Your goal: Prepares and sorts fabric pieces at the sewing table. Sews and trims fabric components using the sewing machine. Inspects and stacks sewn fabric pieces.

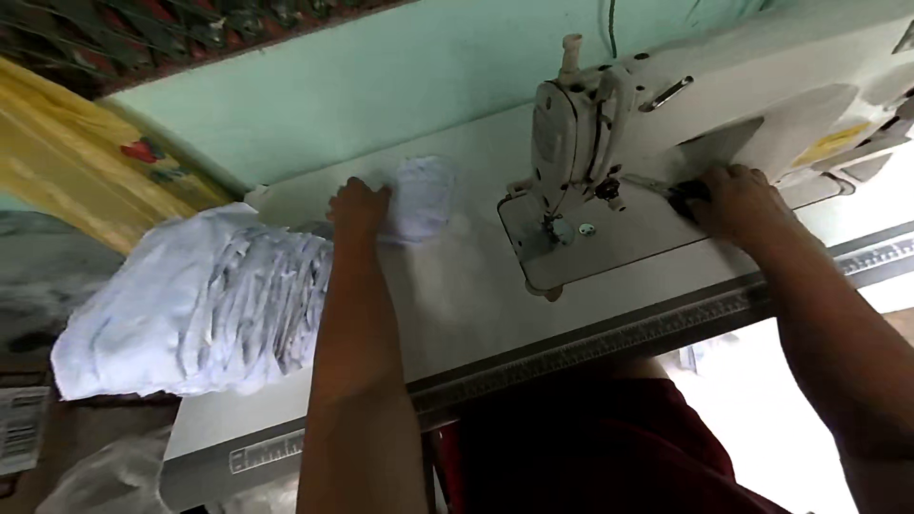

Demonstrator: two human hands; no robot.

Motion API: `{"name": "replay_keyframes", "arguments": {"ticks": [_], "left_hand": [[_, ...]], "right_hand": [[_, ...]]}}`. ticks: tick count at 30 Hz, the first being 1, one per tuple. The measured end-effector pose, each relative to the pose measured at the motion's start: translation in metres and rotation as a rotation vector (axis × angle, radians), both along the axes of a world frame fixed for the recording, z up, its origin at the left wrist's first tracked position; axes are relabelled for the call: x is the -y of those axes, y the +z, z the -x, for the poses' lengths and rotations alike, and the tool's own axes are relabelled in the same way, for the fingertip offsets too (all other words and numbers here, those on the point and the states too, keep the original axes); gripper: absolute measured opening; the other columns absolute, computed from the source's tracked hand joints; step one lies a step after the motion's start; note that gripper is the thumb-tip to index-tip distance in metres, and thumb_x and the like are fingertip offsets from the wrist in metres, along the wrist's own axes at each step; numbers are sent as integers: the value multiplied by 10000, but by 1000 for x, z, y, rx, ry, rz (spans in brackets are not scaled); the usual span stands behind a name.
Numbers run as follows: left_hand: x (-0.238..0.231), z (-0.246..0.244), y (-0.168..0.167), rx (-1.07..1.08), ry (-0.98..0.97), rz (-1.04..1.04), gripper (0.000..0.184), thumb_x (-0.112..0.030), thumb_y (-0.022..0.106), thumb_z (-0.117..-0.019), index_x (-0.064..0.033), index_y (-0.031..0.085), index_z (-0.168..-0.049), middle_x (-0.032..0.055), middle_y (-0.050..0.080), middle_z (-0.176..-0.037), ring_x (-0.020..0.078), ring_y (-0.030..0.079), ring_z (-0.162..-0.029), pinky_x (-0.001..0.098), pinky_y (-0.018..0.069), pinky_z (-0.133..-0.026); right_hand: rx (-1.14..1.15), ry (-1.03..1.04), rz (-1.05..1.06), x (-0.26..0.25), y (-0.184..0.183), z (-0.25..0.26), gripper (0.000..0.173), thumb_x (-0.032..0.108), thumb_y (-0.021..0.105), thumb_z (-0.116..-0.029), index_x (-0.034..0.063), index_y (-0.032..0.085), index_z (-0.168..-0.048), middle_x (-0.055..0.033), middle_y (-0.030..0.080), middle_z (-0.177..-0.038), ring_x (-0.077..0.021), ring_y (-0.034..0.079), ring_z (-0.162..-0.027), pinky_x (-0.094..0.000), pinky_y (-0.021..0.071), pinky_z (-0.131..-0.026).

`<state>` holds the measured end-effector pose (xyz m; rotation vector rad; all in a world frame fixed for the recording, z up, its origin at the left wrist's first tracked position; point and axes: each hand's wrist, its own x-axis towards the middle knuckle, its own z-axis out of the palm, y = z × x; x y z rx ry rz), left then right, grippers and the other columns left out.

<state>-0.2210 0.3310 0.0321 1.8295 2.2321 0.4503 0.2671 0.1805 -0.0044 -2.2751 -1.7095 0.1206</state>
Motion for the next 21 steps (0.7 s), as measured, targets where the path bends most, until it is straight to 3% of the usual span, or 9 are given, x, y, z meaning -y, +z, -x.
{"name": "replay_keyframes", "arguments": {"ticks": [3,6,9,11,15,21], "left_hand": [[-6,3,-8,126,2,86,673,-431,726,-942,98,574,-1329,366,560,-1337,538,510,-1291,730,381,-1045],[-1,2,0,253,-81,35,525,-272,732,-957,79,587,-1319,327,598,-1297,471,569,-1240,656,427,-1050],[11,6,21,424,-217,-134,464,-177,729,-951,55,544,-1308,272,624,-1219,368,635,-1108,564,507,-976],[24,9,34,496,-292,-228,429,-139,740,-932,32,542,-1272,211,642,-1157,267,662,-1015,479,554,-913],[53,7,60,518,-349,-327,397,-89,750,-909,11,541,-1232,147,646,-1109,171,667,-955,386,576,-862],[97,12,85,520,-472,-327,432,-39,729,-899,-46,536,-1286,30,674,-1087,56,679,-922,277,594,-834]], "right_hand": [[-44,22,-25,-5,-7,-13,405,115,716,-954,-131,579,-1245,-400,553,-1292,-600,513,-1247,-753,423,-977],[0,101,49,-9,-8,-22,290,162,709,-964,-81,659,-1114,-343,631,-1149,-562,616,-1062,-748,475,-851],[28,62,142,-6,3,-9,298,252,686,-983,-39,670,-1047,-320,663,-1019,-546,649,-933,-736,487,-733],[40,55,140,-4,3,-4,317,272,691,-979,-39,672,-1040,-320,665,-1010,-555,649,-926,-739,486,-721],[51,68,72,0,-5,-6,310,270,680,-979,-38,665,-1002,-320,664,-994,-548,655,-902,-729,486,-686],[46,44,-26,20,5,14,352,240,638,-999,-105,637,-1066,-394,625,-1075,-631,616,-948,-790,436,-678]]}}
